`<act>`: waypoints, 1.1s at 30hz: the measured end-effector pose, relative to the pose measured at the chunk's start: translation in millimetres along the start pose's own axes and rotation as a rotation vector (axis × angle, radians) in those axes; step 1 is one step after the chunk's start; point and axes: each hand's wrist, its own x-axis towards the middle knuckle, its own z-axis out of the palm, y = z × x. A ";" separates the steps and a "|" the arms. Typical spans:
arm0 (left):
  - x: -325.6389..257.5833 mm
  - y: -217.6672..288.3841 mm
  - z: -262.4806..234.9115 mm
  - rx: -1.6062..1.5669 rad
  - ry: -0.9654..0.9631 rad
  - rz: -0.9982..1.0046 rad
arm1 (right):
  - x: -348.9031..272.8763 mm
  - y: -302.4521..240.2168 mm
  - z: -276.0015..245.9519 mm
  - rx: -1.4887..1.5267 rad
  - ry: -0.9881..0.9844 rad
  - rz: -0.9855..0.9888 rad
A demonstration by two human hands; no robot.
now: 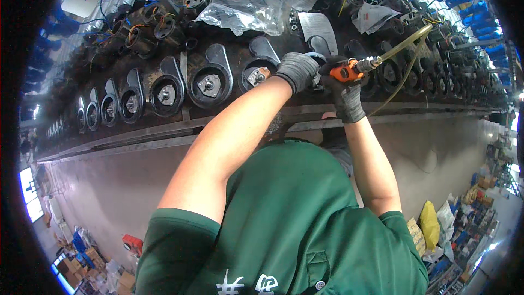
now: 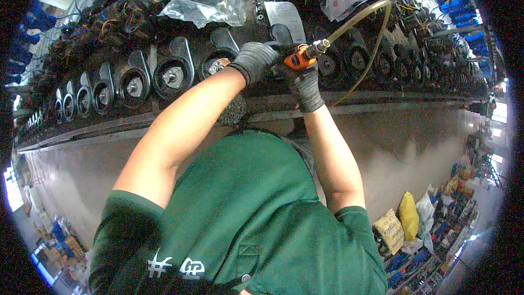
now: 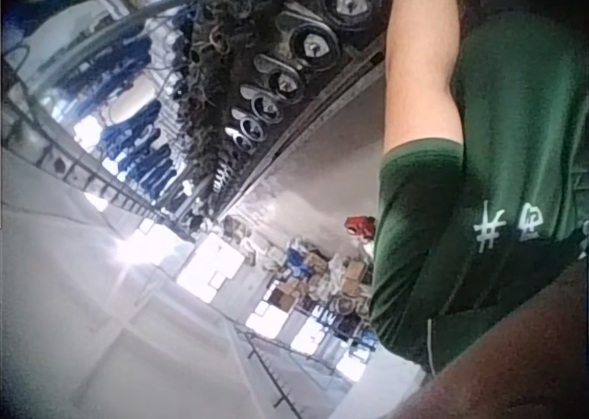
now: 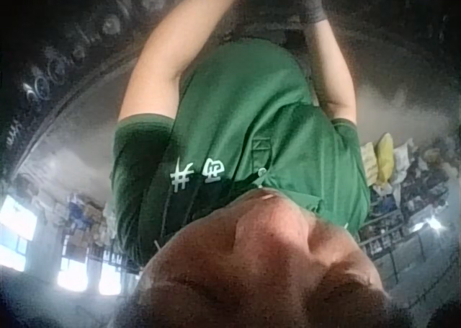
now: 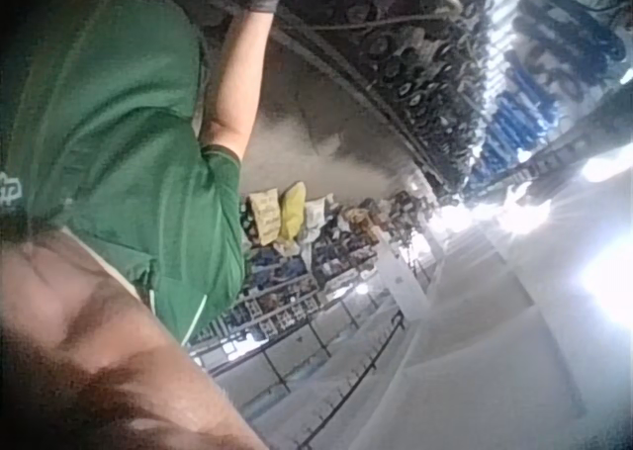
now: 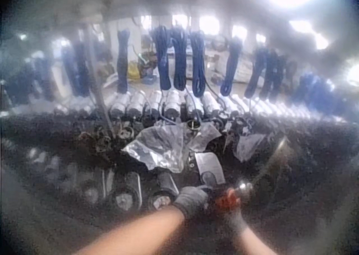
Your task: Fasten screws onto circular black fan or motor housings using a pneumatic screwdriver on an industrial production line.
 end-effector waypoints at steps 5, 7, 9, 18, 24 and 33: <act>1.8 -4.9 5.3 0.038 0.025 0.023 | 0.5 4.6 -2.0 0.031 -0.020 0.060; -0.4 -1.8 1.1 0.021 0.028 0.002 | 0.5 3.4 -1.3 0.034 -0.009 0.048; -6.3 1.4 -6.5 0.015 0.045 0.026 | 1.5 1.4 -2.0 0.036 -0.001 0.033; -66.1 -5.7 10.1 -0.508 0.306 -0.012 | -24.2 -68.3 -15.5 0.401 0.135 -0.077; -132.8 2.5 15.2 -1.429 0.178 -0.396 | -54.5 -86.2 -10.5 0.822 0.261 0.124; -143.8 25.1 3.7 -1.806 0.063 -0.651 | -53.3 -91.4 -3.7 0.960 0.222 0.221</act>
